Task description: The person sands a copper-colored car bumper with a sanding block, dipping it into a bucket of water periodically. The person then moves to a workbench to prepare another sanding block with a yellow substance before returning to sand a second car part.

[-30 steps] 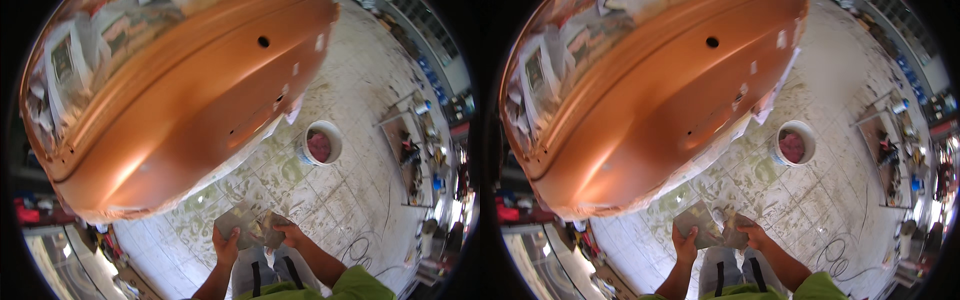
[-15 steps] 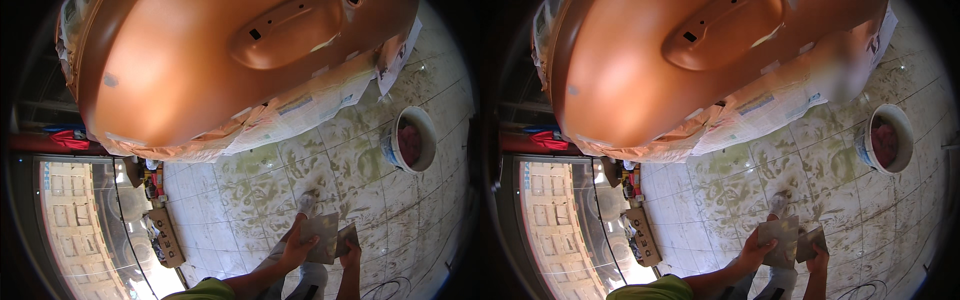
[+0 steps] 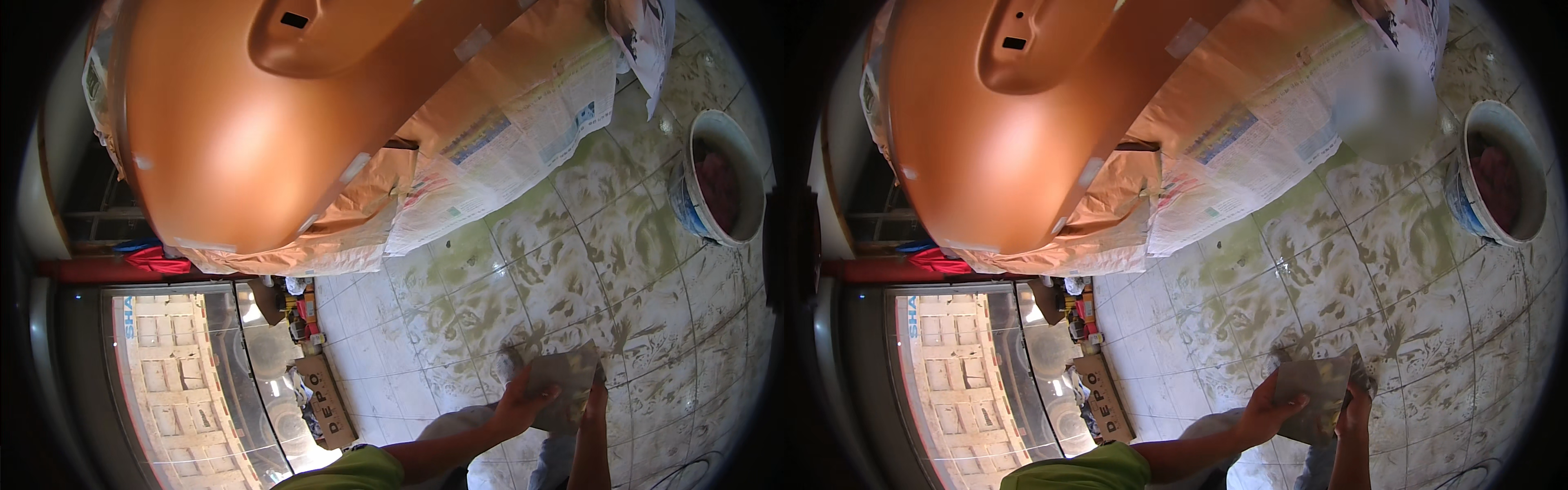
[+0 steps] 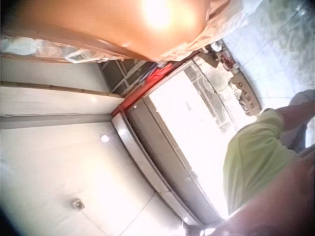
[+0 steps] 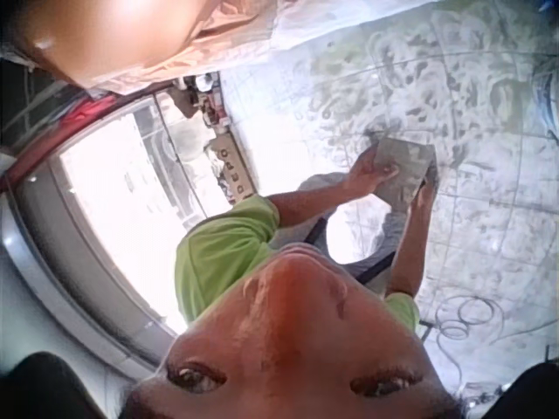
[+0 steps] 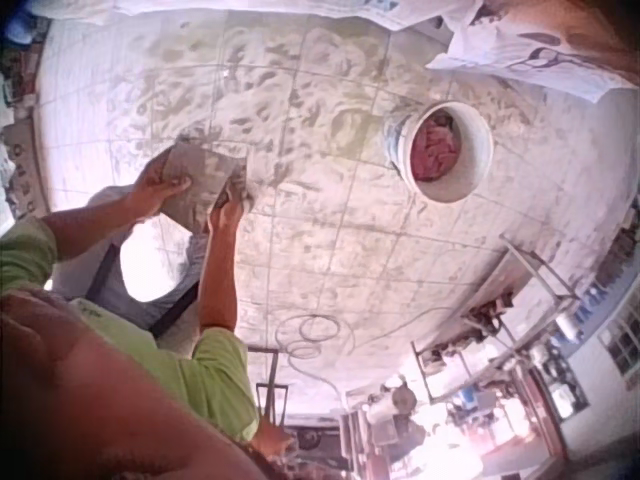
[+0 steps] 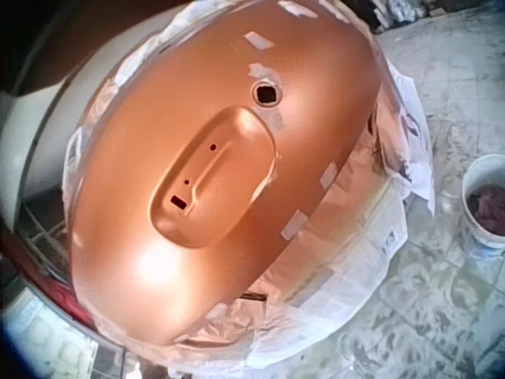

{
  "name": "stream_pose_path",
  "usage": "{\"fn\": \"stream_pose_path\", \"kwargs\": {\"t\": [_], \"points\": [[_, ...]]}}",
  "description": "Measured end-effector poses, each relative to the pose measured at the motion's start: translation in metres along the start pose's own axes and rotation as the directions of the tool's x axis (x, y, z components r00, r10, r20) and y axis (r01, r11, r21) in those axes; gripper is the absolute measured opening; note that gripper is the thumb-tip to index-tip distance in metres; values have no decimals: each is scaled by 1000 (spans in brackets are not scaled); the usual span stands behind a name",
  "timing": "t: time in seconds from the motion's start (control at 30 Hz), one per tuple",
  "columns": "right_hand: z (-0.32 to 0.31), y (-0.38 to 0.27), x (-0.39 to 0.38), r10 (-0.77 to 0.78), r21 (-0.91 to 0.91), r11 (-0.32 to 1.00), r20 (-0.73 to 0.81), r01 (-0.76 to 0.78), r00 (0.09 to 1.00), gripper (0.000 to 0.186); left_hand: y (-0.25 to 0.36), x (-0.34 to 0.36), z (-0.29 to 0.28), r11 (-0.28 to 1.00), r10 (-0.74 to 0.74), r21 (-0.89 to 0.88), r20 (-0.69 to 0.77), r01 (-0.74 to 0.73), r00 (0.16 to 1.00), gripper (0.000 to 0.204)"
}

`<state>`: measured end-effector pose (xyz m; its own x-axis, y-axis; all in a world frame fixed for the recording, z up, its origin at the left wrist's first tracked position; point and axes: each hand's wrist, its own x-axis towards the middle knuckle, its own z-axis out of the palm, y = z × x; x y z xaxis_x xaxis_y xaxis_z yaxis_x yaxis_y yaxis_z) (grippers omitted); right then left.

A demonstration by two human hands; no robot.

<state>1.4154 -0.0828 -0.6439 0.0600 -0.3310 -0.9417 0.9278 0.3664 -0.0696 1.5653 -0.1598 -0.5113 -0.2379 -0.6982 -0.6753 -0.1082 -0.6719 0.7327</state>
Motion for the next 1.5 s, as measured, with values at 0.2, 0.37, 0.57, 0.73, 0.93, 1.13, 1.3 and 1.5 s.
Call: {"fn": "stream_pose_path", "kwargs": {"t": [0.2,0.37,0.57,0.73,0.93,1.13,1.3,1.5], "points": [[-6,-52,63,-182,-34,981,154,190,971,36,-50,82,-29,973,217,66,38,-219,975,54],[53,-107,50,-536,-43,837,144,546,832,42,-52,131,-61,946,326,10,-28,-325,945,55],[110,-105,43,-690,24,681,358,732,629,51,-19,158,-71,822,529,-169,-132,-544,839,51],[142,-117,70,-768,-203,181,583,962,267,50,7,181,-58,653,700,-226,-185,-723,690,52],[117,-132,84,-845,-84,210,486,974,224,51,28,180,-48,561,739,-408,-144,-720,658,48],[116,-106,61,-823,0,443,396,897,407,52,33,175,-60,527,793,-361,-116,-770,598,49],[116,-80,30,-873,-57,384,302,922,382,53,44,150,-74,487,819,-425,-80,-763,568,51],[130,-37,-70,-725,-361,-586,633,725,-271,31,79,123,-110,596,802,-160,172,-787,572,51]]}}
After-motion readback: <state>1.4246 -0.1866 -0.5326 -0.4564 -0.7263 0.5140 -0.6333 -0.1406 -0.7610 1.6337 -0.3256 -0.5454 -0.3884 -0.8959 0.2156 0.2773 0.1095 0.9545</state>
